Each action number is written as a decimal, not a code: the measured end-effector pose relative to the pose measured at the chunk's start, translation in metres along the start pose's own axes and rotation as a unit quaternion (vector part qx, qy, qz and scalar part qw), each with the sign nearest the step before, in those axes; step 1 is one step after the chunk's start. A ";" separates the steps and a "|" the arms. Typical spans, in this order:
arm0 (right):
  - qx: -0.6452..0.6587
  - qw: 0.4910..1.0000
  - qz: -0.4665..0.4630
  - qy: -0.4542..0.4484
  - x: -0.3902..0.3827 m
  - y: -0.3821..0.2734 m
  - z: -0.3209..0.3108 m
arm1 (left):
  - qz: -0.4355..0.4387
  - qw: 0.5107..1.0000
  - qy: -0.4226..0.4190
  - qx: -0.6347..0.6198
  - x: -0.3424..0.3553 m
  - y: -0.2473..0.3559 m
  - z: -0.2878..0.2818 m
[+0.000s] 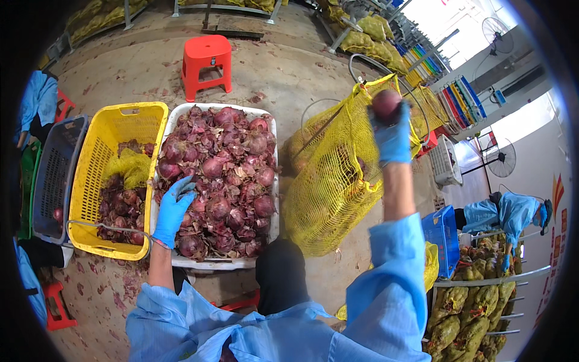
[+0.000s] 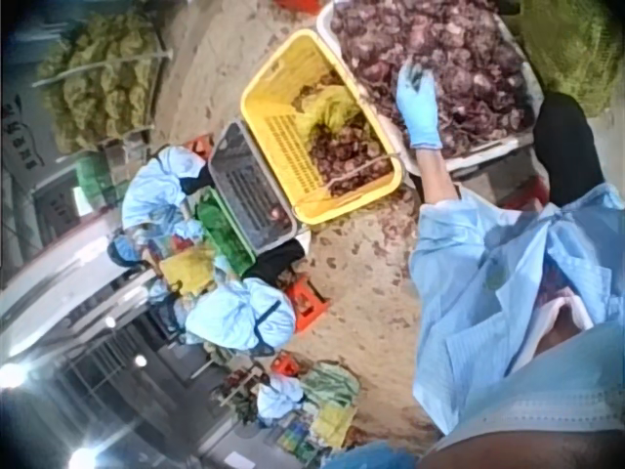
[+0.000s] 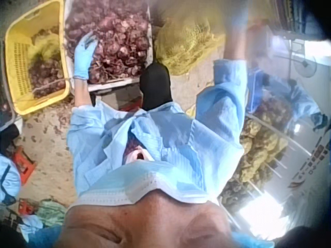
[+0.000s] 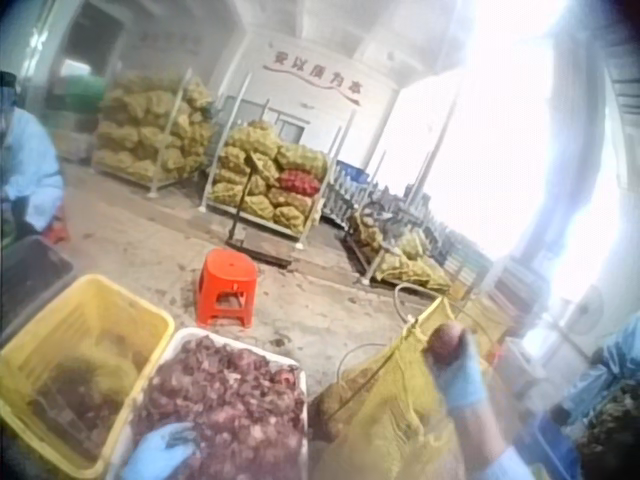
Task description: The person sorts red onions from a white bin into a yellow mesh bag by hand.
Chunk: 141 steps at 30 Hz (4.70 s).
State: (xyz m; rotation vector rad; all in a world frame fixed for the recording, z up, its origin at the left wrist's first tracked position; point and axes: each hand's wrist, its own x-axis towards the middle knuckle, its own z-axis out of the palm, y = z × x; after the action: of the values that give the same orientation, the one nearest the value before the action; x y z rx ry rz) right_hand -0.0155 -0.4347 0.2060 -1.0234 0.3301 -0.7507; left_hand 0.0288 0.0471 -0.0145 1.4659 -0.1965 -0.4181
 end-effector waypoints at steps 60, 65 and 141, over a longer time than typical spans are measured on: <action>-0.765 0.353 -0.215 -0.493 -0.205 0.378 0.242 | -0.059 0.891 0.015 0.450 -0.029 0.015 -0.050; -0.588 0.629 -0.128 -0.492 -0.200 0.352 0.216 | -0.039 0.930 0.151 0.334 -0.021 0.003 -0.054; -0.044 0.898 0.365 -0.242 -0.259 0.277 0.035 | 0.041 0.963 -0.266 0.015 -0.012 0.003 0.048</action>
State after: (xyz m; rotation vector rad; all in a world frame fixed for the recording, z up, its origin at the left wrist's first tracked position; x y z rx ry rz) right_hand -0.0663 -0.1470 -0.0377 -1.0310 0.2841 0.2043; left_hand 0.0004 0.0081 -0.0046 1.3435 -0.6932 -0.7387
